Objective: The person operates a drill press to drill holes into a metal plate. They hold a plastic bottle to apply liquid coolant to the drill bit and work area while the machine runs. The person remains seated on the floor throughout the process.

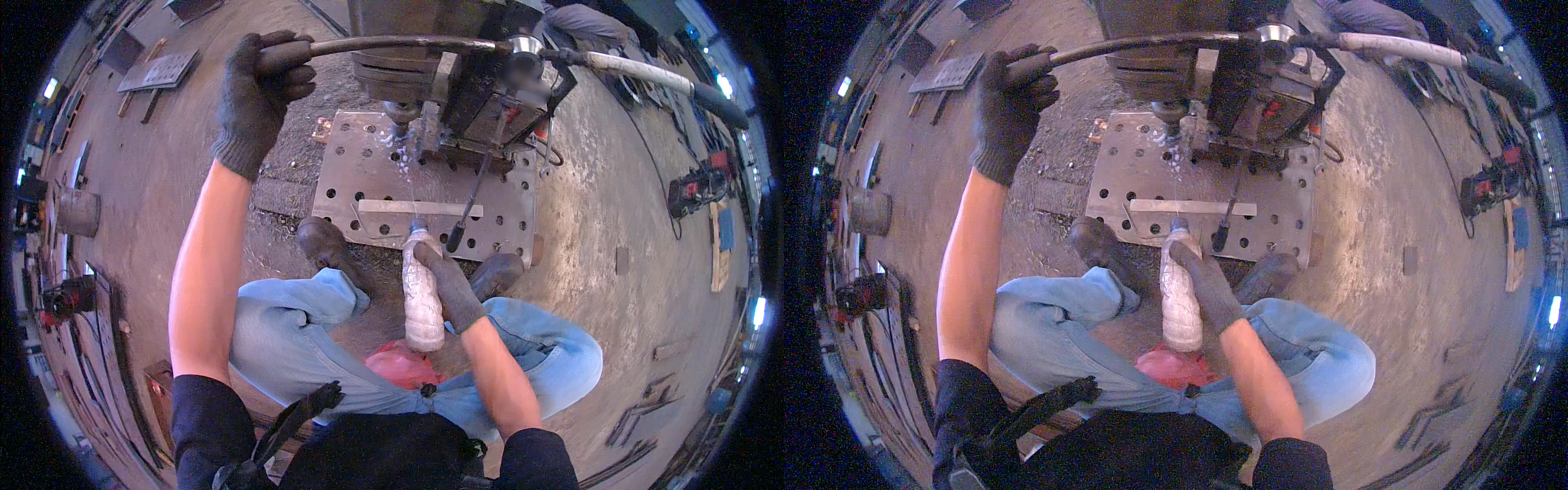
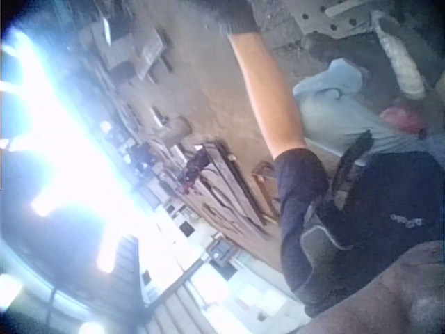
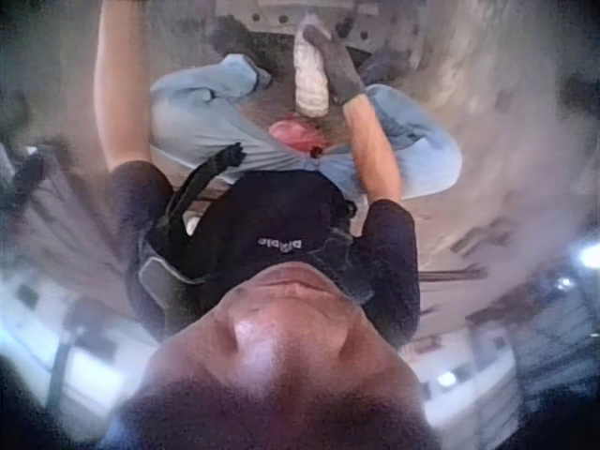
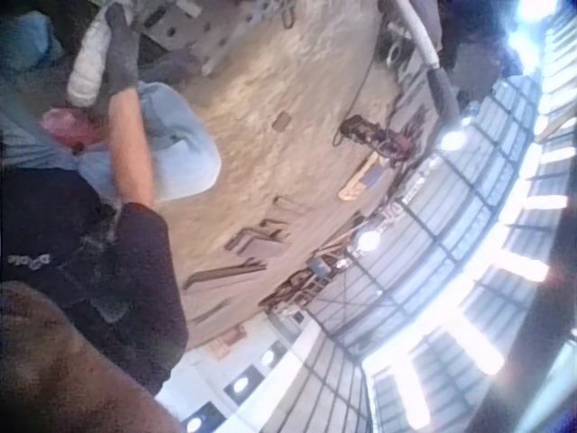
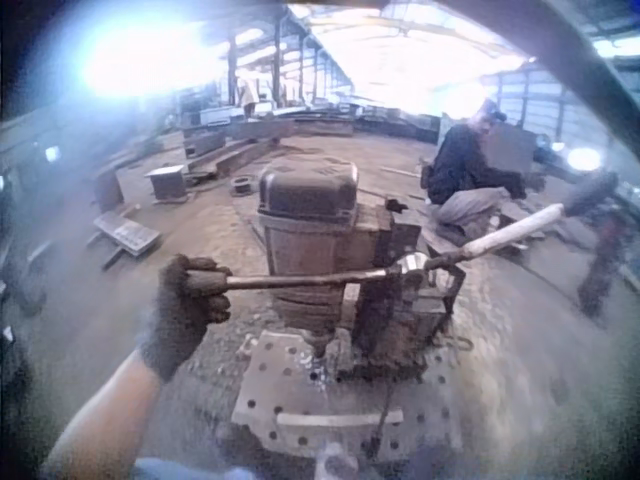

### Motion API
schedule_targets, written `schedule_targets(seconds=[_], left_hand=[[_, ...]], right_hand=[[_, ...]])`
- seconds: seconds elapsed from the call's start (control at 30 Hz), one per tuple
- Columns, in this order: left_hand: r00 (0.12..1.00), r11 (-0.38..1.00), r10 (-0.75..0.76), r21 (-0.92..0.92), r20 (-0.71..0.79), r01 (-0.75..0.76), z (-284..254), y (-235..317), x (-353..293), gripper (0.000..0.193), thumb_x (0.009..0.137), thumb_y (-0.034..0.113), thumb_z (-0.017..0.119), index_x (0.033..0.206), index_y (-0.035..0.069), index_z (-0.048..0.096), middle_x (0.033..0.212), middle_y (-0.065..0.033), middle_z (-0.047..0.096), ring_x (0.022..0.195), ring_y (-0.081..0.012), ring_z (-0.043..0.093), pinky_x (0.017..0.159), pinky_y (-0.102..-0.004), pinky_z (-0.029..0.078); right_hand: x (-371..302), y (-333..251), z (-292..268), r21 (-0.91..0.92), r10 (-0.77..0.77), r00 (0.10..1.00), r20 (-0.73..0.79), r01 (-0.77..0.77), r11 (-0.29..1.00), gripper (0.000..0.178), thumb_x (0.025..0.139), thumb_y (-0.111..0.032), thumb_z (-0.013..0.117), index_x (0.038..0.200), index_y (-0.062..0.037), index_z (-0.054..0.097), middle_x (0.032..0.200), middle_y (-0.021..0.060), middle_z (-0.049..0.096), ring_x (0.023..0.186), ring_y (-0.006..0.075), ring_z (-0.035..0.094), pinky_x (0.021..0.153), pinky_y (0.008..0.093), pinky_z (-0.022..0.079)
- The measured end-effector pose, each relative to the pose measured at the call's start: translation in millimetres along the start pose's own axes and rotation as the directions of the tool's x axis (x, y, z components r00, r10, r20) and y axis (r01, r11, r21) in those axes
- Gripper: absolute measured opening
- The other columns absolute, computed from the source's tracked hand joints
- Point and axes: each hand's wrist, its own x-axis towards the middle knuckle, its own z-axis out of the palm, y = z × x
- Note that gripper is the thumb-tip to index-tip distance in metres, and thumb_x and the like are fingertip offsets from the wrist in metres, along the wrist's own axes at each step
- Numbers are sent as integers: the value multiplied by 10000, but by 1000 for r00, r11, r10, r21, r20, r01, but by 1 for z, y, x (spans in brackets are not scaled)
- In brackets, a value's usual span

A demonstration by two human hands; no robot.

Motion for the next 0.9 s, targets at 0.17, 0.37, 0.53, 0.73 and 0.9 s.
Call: schedule_targets(seconds=[0.17,0.37,0.53,0.73,0.9], left_hand=[[999,998,-37,51,-7,38,0,2,-3,516,988,478,385,1242,56,537,1149,-116,662,801,-225,630,764,-386,519],[1000,999,-22,37,-3,22,-1,1,-4,522,986,469,395,1241,40,546,1110,-120,676,781,-233,660,731,-374,537],[1000,999,-18,39,23,17,-4,-1,-1,543,979,480,405,1261,35,537,1118,-109,688,786,-238,658,742,-373,527],[1000,998,14,65,17,-15,-3,-2,-3,528,978,457,410,1260,29,539,1117,-121,684,778,-241,654,730,-369,528],[1000,999,-26,-30,17,26,-16,-7,5,515,975,444,419,1241,24,552,1118,-132,675,763,-241,651,700,-365,528]], right_hand=[[2,2,-2,13,61,997,-36,-61,998,575,844,-421,701,1199,9,561,935,74,641,724,158,625,667,307,527],[13,11,-15,-25,86,993,-79,-88,996,601,833,-455,706,1174,25,585,920,75,652,734,160,629,667,306,517],[13,12,-15,-40,82,990,-115,-87,995,587,851,-441,693,1179,32,578,939,72,654,749,152,629,672,298,513],[3,3,-6,27,77,996,-53,-76,997,534,870,-396,685,1202,6,568,953,56,651,789,149,630,702,302,519],[-11,-8,11,2,-106,989,-101,107,994,550,862,-362,697,1263,-26,528,1042,63,635,888,160,630,790,307,525]])
